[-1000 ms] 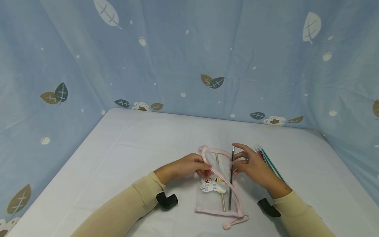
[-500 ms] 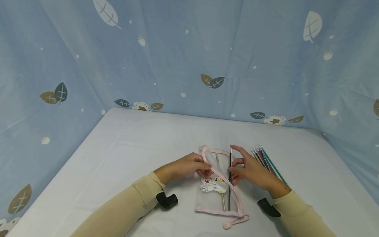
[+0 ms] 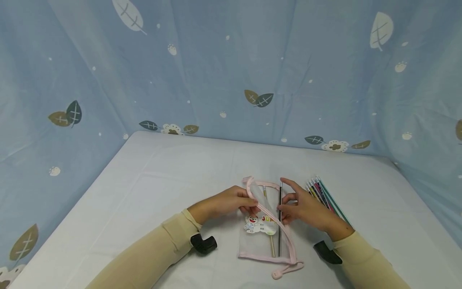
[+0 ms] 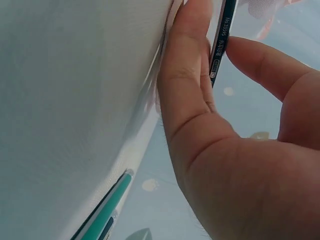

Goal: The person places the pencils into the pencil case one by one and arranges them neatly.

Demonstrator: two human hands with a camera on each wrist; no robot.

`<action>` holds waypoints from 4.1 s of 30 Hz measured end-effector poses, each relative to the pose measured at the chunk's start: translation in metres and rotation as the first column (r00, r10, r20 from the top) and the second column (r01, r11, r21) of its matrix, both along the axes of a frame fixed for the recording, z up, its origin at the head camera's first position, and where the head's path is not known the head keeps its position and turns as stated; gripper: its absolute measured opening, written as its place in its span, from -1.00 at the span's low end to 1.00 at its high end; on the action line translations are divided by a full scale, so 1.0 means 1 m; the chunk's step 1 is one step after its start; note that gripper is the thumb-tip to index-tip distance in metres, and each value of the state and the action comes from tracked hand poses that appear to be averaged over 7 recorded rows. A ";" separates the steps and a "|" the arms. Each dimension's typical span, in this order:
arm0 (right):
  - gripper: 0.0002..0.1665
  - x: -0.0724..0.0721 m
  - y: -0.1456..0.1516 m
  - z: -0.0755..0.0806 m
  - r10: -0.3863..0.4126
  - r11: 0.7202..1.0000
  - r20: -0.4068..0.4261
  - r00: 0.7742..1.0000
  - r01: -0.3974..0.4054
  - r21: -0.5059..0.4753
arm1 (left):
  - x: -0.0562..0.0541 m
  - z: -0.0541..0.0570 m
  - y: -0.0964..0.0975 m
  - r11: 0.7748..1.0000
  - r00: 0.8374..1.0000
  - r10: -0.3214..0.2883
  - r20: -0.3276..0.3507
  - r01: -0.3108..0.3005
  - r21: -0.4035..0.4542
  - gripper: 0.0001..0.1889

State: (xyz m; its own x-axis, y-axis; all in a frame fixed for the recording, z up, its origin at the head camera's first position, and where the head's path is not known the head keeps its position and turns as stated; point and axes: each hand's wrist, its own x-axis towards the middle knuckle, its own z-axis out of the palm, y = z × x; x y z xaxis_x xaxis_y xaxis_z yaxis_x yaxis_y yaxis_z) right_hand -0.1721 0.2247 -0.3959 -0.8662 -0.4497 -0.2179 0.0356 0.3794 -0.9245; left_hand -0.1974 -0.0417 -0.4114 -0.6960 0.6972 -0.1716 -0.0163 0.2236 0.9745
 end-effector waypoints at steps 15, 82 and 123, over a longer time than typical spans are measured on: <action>0.07 -0.001 -0.001 -0.003 -0.007 1.000 0.005 1.000 0.007 -0.007 | 0.001 -0.001 -0.001 1.000 1.000 0.007 -0.005 -0.007 -0.005 -0.70; -0.19 -0.022 -0.029 -0.004 0.120 0.946 -0.076 0.990 -0.091 0.312 | 0.002 -0.003 -0.001 0.999 0.999 -0.021 -0.044 0.019 -0.027 -0.68; -0.61 0.019 0.013 0.024 -0.137 0.925 -0.531 0.836 0.299 0.232 | 0.003 -0.008 -0.001 0.999 1.000 0.019 -0.019 -0.020 -0.035 -0.65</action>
State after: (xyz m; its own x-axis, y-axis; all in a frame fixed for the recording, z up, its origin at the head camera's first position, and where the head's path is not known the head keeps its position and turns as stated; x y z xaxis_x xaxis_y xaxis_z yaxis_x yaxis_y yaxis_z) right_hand -0.1526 0.2380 -0.3716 -0.9591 -0.2203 0.1779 -0.2815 0.6727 -0.6842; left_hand -0.1947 -0.0422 -0.4192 -0.7125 0.6775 -0.1824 -0.0027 0.2573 0.9663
